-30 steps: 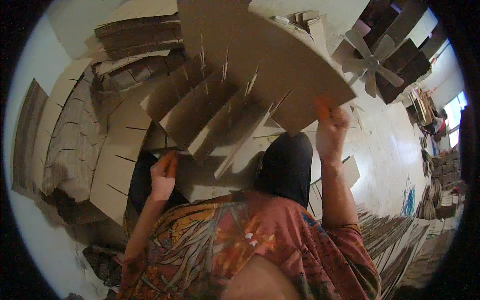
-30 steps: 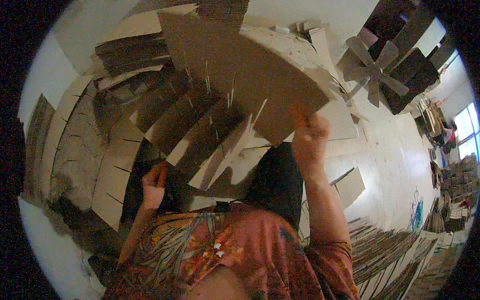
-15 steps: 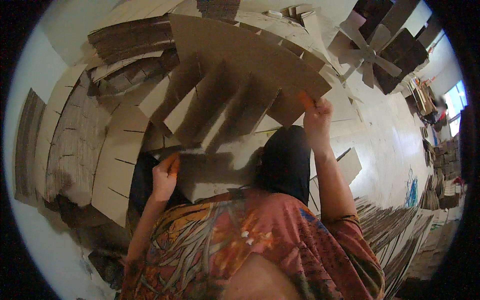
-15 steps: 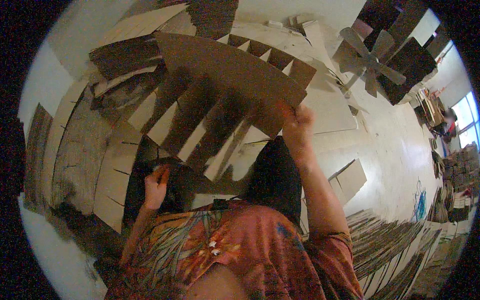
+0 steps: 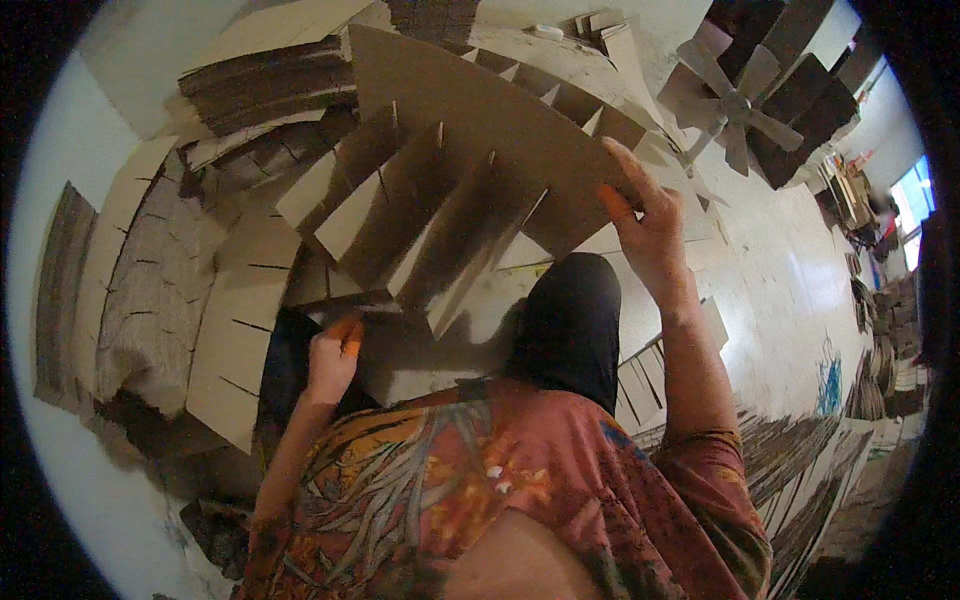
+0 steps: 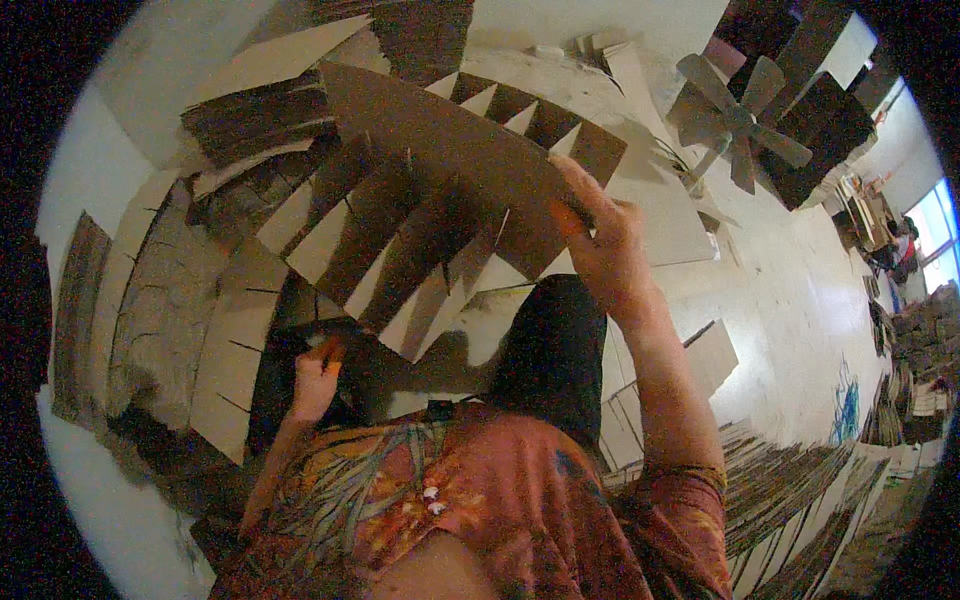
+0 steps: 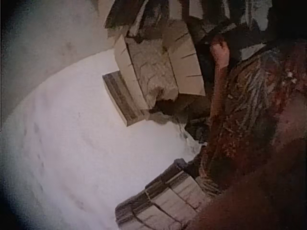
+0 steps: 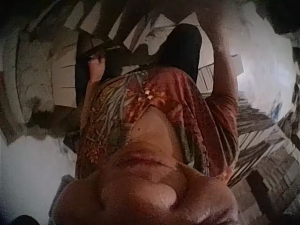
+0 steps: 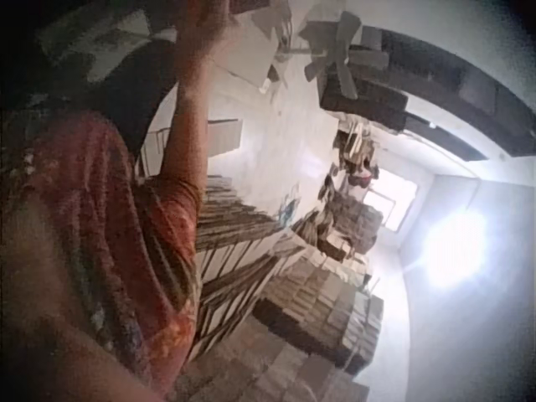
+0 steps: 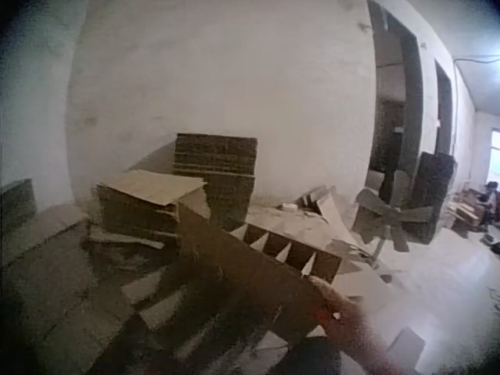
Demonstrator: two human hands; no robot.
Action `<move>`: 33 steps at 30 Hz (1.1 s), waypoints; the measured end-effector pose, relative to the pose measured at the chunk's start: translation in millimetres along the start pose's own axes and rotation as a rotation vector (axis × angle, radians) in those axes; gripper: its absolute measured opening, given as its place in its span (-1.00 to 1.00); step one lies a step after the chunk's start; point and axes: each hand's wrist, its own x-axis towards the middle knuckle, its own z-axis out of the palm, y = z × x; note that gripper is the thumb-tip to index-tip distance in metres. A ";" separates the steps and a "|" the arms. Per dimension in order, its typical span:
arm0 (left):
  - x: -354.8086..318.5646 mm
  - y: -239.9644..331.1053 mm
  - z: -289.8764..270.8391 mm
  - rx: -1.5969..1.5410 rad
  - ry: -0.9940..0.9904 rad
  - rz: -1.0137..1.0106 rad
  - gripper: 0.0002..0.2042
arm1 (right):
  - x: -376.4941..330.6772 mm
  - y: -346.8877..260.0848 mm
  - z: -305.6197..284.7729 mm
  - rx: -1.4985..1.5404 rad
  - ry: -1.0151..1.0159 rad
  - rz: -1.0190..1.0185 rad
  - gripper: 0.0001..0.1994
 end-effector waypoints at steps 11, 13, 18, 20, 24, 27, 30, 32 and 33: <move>-2.2 5.9 -4.6 -0.153 0.053 0.011 -0.80 | -24.8 19.8 31.5 0.115 -0.172 0.078 -0.60; 8.3 23.4 -22.9 -0.168 0.080 0.051 -0.79 | -24.9 27.2 29.8 0.082 -0.146 0.099 -0.61; 74.5 54.8 -81.3 -0.221 0.384 0.064 -0.77 | -24.5 35.8 43.9 0.127 -0.045 0.095 -0.59; 126.6 56.0 -100.0 -0.050 0.483 0.307 -0.79 | -21.1 40.8 48.8 0.133 -0.033 0.104 -0.59; 224.6 63.5 -124.4 0.261 0.576 0.515 -0.68 | -16.8 54.0 53.9 0.106 -0.052 0.136 -0.57; 291.0 67.6 -127.6 0.502 0.616 0.573 -0.63 | -12.5 49.9 51.1 0.017 -0.015 0.120 -0.55; 342.4 63.8 -140.4 0.613 0.465 0.449 -0.69 | -3.1 32.7 48.6 -0.183 0.124 -0.039 -0.51; 343.6 73.2 -144.2 0.615 0.378 0.310 -0.74 | 2.8 19.2 44.7 -0.209 0.191 -0.106 -0.51; 339.6 86.7 -147.8 0.611 0.390 0.243 -0.76 | 5.8 11.4 42.6 -0.151 0.202 -0.108 -0.52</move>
